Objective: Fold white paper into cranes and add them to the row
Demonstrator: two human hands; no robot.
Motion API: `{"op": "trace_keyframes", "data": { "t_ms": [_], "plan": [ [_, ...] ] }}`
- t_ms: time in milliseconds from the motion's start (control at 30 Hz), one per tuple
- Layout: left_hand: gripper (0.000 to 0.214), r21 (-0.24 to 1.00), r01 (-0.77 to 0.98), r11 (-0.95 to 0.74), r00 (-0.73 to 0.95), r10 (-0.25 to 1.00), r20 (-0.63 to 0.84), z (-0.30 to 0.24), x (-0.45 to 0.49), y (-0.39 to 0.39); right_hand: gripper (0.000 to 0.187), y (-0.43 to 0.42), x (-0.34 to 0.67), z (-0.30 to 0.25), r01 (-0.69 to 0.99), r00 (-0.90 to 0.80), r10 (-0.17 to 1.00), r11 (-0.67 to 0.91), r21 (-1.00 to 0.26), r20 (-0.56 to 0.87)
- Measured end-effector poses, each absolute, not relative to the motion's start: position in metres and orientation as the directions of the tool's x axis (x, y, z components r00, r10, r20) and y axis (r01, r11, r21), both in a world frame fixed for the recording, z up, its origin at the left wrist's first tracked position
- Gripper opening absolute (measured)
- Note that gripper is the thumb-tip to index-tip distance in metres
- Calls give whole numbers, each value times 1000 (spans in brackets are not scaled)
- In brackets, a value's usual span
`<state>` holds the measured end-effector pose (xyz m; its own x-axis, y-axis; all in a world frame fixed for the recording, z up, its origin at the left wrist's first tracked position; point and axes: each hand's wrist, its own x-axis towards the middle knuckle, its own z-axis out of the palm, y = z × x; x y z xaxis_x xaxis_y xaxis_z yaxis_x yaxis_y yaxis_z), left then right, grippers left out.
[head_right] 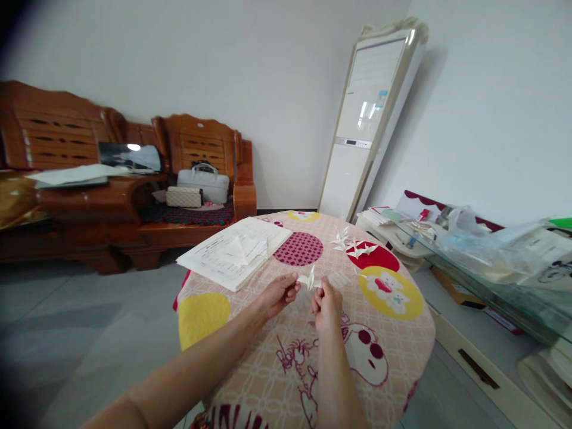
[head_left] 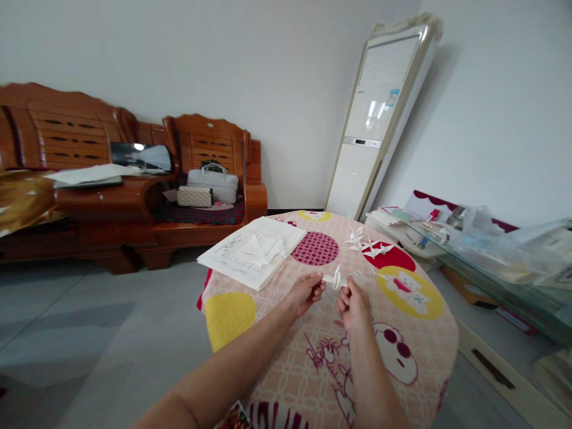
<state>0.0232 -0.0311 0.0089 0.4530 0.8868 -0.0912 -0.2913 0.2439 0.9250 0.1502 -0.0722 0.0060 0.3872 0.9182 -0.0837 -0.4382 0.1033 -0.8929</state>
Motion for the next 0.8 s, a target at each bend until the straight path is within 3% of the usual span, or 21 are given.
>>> {"op": "trace_keyframes", "data": {
  "t_ms": [133, 333, 533, 633, 800],
  "plan": [
    [26, 981, -96, 169, 435, 893, -111, 10, 19, -8, 38, -64, 181, -2, -123, 581, 814, 55, -991, -27],
    [23, 989, 43, 141, 347, 926, -147, -1, 18, 15, 22, -68, 210, -18, 0, 677, 735, 62, -998, 46],
    [12, 989, 26, 143, 300, 943, -144, -7, 14, 19, 11, -60, 203, -10, 130, 536, 835, 66, -989, 127],
    [11, 987, -21, 158, 287, 947, -146, -9, 13, 20, 20, -55, 199, -8, 194, 438, 888, 62, -979, 143],
    [10, 978, -88, 190, 293, 943, -157, -11, 12, 23, 17, -52, 194, -8, 405, 311, 907, 142, -903, 282]
  ]
}}
